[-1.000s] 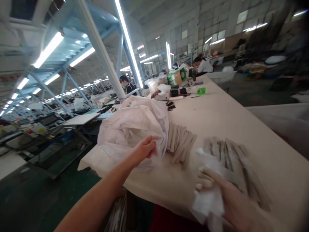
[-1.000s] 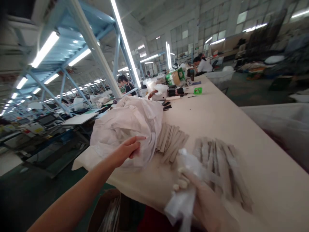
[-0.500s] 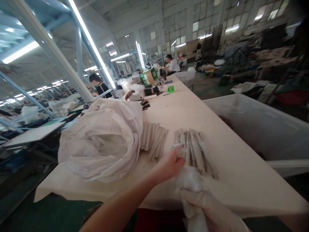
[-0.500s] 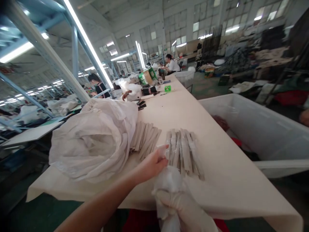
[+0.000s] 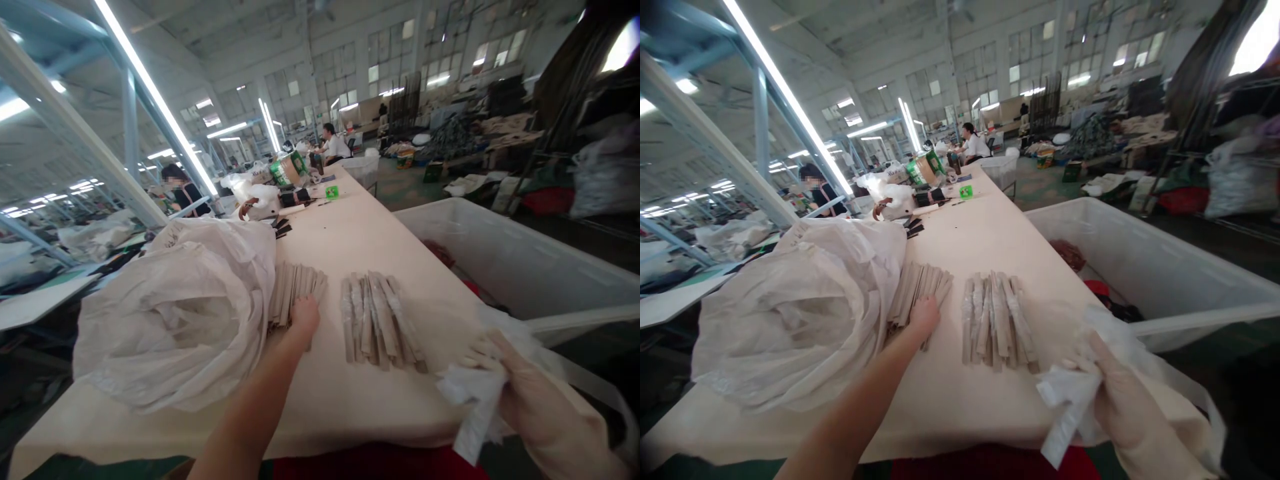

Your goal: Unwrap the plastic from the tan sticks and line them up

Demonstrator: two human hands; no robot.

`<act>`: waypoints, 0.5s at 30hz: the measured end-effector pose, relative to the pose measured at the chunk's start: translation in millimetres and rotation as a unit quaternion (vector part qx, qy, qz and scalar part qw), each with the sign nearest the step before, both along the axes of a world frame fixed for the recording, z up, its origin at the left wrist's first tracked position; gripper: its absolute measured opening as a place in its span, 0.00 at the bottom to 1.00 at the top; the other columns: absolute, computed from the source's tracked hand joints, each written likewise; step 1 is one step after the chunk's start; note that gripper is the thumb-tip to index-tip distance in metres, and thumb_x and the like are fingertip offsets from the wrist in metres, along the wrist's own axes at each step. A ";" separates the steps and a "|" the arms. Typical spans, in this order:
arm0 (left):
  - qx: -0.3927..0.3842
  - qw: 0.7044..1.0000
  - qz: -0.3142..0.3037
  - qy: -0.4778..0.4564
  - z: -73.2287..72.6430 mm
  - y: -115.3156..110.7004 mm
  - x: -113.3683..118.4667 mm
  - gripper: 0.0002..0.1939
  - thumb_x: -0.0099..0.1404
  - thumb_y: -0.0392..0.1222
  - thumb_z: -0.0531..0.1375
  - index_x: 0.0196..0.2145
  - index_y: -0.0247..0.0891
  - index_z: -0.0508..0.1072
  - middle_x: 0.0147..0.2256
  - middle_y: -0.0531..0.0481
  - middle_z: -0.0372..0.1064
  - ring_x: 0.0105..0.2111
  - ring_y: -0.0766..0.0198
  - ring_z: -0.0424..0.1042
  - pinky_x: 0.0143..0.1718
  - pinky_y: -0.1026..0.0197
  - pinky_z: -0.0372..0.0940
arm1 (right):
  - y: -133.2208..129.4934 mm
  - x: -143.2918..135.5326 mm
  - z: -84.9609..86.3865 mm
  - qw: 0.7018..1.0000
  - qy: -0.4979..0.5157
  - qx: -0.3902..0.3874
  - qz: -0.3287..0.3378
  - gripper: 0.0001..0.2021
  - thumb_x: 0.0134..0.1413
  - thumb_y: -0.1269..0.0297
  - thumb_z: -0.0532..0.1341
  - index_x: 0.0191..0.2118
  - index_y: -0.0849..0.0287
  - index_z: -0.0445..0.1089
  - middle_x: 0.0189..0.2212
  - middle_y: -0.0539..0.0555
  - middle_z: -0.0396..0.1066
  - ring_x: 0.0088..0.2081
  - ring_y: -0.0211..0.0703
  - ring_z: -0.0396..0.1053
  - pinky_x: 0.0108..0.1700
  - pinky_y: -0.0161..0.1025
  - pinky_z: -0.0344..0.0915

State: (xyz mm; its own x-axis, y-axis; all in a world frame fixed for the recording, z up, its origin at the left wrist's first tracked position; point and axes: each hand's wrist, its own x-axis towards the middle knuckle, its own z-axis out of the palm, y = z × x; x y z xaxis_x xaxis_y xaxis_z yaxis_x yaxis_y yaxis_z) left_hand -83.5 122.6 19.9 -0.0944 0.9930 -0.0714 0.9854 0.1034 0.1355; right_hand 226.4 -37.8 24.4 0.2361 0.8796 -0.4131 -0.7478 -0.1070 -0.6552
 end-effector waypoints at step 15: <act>-0.123 0.906 -0.092 -0.394 52.7 -122.6 15.0 0.14 0.64 0.49 0.46 0.30 0.37 0.61 0.18 0.58 0.59 0.14 0.73 0.56 0.18 0.69 0.53 | 43.9 -62.8 12.8 0.985 0.163 -0.028 0.050 0.08 0.48 0.66 0.62 0.23 0.59 0.63 0.13 0.45 0.61 0.13 0.34 0.60 0.15 0.30 0.58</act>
State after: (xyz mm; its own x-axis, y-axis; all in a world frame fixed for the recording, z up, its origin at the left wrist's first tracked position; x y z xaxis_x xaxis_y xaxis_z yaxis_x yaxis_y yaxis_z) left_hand -68.5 0.0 72.6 0.2481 0.9315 -0.2660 0.5960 0.0697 0.8000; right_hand 163.6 6.1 37.2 -0.0036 0.8650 -0.5018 -0.9011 -0.2203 -0.3734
